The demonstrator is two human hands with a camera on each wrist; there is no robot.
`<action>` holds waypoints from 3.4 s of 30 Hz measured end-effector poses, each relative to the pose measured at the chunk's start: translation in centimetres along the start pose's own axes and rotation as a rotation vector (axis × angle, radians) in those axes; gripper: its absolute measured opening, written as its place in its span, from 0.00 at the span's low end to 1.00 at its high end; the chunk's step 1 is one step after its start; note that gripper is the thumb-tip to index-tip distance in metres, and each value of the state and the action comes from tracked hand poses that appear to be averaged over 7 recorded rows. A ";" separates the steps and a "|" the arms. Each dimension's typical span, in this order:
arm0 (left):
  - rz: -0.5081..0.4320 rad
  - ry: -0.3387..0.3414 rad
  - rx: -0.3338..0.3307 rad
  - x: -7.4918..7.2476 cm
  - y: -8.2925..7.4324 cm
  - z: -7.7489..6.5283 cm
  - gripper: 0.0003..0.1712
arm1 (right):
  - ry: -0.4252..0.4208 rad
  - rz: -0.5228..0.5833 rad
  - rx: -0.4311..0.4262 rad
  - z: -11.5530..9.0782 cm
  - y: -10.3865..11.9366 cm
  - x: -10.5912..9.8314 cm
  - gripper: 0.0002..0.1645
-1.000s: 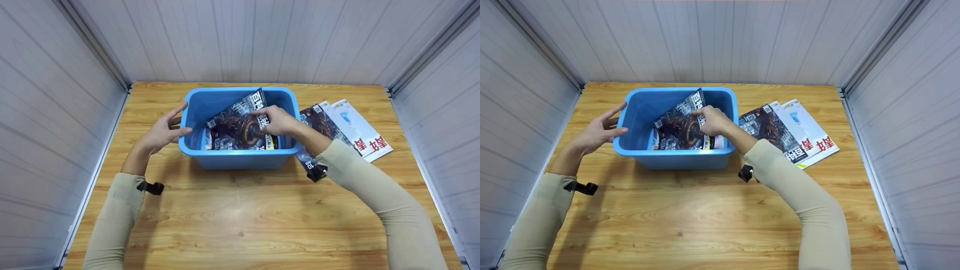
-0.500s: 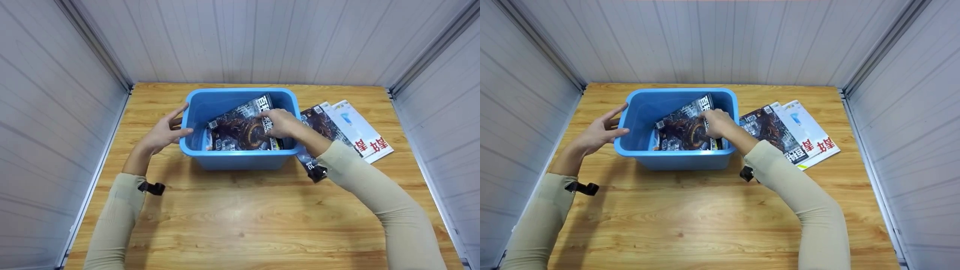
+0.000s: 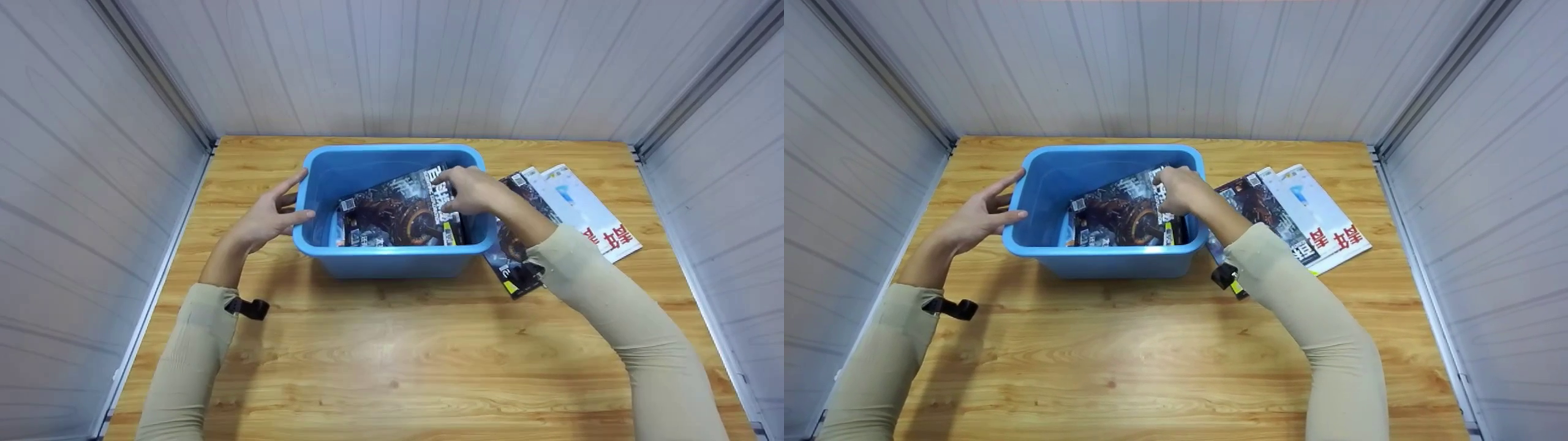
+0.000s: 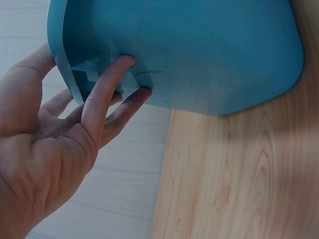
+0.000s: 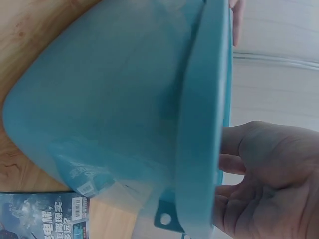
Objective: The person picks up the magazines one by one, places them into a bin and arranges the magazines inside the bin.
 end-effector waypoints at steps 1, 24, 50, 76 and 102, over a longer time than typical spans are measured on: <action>-0.003 0.003 0.005 0.0 -0.1 0.0 0.57 | 0.003 0.013 -0.003 -0.1 0.0 -0.1 0.38; 0.021 -0.018 -0.023 0.0 -0.2 -0.1 0.54 | -0.207 0.371 -0.294 -2.5 -1.7 -2.9 0.31; 0.008 -0.003 -0.011 0.4 -0.4 0.1 0.54 | -0.567 0.503 -0.260 -6.9 -8.1 -3.7 0.25; 0.001 -0.006 -0.009 0.6 -0.1 0.2 0.55 | -0.600 0.384 -0.093 -9.7 -15.6 -1.4 0.22; 0.021 -0.020 -0.012 0.4 -0.2 0.1 0.54 | -0.549 0.303 0.147 -12.0 -22.3 1.5 0.31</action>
Point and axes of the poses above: each hand's wrist, its own z-axis towards the middle knuckle, its own x-axis out of the palm, y = z × x, the point moved 8 cm from there along z, towards the middle knuckle, and after that the axes turned 11 degrees about y, right-handed, at the moved point
